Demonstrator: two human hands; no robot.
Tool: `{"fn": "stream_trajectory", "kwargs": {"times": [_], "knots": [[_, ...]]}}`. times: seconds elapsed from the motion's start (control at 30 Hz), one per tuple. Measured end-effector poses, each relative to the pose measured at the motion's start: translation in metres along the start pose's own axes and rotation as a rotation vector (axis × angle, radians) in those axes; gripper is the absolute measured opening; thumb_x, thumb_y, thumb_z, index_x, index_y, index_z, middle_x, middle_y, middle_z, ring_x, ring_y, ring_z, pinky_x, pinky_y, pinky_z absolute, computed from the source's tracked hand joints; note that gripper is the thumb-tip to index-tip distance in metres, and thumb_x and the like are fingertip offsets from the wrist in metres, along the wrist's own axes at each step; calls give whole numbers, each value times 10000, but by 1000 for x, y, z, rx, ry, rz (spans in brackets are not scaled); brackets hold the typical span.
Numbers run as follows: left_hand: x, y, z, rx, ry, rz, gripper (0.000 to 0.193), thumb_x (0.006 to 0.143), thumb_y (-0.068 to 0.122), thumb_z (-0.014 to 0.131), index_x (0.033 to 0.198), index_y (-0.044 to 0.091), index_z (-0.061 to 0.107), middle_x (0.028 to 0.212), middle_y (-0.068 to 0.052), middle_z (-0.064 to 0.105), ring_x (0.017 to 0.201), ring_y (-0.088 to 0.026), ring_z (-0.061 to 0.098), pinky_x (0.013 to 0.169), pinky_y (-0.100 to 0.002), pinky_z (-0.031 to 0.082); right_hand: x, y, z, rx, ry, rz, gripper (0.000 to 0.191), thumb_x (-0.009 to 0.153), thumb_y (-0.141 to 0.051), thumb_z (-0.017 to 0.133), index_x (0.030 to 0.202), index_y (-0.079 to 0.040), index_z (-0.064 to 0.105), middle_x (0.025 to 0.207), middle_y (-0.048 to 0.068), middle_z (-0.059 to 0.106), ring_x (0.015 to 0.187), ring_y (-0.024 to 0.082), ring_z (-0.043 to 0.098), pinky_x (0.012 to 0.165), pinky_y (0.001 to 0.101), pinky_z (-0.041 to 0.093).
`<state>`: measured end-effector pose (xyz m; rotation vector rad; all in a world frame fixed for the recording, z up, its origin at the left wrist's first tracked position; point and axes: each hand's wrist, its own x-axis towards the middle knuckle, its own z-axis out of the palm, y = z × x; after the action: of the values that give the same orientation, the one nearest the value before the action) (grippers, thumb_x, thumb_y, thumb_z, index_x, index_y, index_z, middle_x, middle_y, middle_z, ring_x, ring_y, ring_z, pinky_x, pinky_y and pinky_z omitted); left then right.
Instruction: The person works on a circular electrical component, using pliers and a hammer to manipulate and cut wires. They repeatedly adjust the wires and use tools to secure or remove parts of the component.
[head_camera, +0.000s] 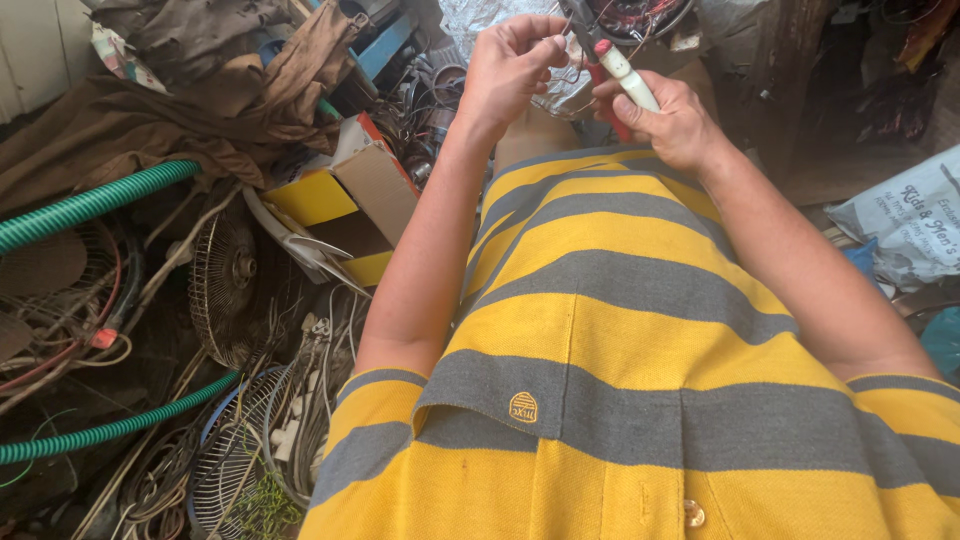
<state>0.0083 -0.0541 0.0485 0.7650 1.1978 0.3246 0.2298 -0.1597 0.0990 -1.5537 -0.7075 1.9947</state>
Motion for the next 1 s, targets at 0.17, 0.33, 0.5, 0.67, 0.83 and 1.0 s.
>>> {"fn": "stream_trajectory", "kwargs": {"times": [0.17, 0.33, 0.5, 0.67, 0.83, 1.0], "knots": [[3, -2, -4, -19, -11, 20, 226, 939, 117, 714, 1130, 9, 768, 842, -52, 791, 658, -46, 638, 586, -222, 518, 6, 3, -5, 64, -62, -25, 357, 1047, -378, 639, 1203, -58, 657, 1005, 25, 703, 921, 98, 686, 753, 254, 539], [4, 3, -10, 49, -16, 53, 214, 945, 108, 705, 1115, 1, 777, 838, -44, 783, 660, -43, 634, 590, -222, 518, 15, 16, -12, -50, -55, -16, 333, 1084, -392, 635, 1049, -62, 662, 820, 16, 641, 750, 103, 595, 692, 261, 491], [3, 12, -12, 104, -17, 54, 241, 945, 109, 694, 1155, 7, 752, 831, -35, 775, 662, -38, 640, 587, -218, 525, 17, 16, -5, -327, 44, -24, 368, 1083, -399, 657, 1005, -41, 625, 756, 45, 564, 704, 155, 536, 635, 329, 436], [4, 9, -9, 113, -33, 66, 259, 965, 110, 681, 1191, -2, 739, 830, -30, 765, 667, -54, 630, 605, -237, 528, -1, -1, 10, -1007, 332, -323, 303, 1088, -351, 718, 1154, -57, 691, 943, 137, 665, 823, 271, 653, 716, 404, 508], [4, 1, -11, 195, -145, 54, 186, 967, 97, 657, 1098, 17, 761, 842, -5, 756, 725, -55, 654, 672, -237, 548, -5, -20, -3, -339, 42, 182, 374, 1016, -401, 631, 1211, -82, 649, 969, 122, 731, 862, 206, 725, 794, 324, 556], [-9, 6, -21, 59, -216, -115, 153, 1013, 165, 632, 1086, 79, 735, 871, -9, 730, 767, -77, 643, 662, -234, 497, 3, -35, -15, -35, -103, 190, 377, 1009, -369, 621, 1187, -39, 657, 1075, 52, 742, 964, 139, 725, 830, 308, 569]]}}
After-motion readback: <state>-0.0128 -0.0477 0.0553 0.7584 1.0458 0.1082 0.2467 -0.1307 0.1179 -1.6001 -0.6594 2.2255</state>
